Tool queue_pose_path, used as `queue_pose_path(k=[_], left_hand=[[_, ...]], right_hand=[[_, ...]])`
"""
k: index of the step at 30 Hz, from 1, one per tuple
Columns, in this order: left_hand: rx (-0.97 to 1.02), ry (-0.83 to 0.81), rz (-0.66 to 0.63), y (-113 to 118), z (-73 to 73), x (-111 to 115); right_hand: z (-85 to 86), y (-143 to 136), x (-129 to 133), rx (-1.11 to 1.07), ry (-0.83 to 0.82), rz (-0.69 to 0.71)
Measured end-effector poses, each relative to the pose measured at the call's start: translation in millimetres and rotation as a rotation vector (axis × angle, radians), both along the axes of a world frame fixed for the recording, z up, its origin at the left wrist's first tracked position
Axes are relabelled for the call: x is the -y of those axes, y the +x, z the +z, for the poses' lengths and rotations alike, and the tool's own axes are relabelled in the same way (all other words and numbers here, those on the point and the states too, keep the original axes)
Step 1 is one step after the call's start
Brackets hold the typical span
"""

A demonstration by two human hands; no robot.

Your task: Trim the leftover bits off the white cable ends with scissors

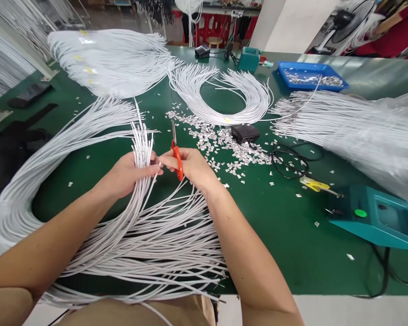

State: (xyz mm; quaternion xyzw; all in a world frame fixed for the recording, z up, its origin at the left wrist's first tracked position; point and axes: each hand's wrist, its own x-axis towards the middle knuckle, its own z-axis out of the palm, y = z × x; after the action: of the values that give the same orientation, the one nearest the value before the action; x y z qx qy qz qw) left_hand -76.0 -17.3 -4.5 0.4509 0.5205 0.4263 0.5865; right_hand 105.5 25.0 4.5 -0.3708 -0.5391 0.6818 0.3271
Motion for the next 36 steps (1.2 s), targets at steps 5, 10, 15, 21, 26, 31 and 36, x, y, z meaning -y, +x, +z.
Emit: queue_pose_path(k=[5,10,15,21,26,31,36], left_hand=[[0.045,-0.029,-0.035,3.0,3.9,0.8],[-0.037,-0.013,-0.1,1.9,5.0,-0.2],[-0.171,0.038,0.022,1.6,0.6,1.0],[-0.361,0.156,0.04,4.6,-1.6,3.6],[-0.343,0.193,0.07,9.0,-0.9,4.9],[-0.324,0.2,0.068,10.3,-0.9,6.7],[-0.349,0.191,0.038,9.5,1.6,7.5]], right_hand=[[-4.3,-0.8,8.2,-0.002,-0.01,-0.031],[-2.5,9.1,19.4,0.214,0.19,-0.142],[-13.6,22.9,25.0,0.691,0.57,-0.235],[-23.8,20.9,27.7,0.831,0.709,-0.159],[-24.4,22.0,30.5,0.877,0.775,-0.118],[-28.8,23.4,31.7,0.931,0.839,-0.108],[-31.8,22.5,32.6,0.929,0.868,-0.131]])
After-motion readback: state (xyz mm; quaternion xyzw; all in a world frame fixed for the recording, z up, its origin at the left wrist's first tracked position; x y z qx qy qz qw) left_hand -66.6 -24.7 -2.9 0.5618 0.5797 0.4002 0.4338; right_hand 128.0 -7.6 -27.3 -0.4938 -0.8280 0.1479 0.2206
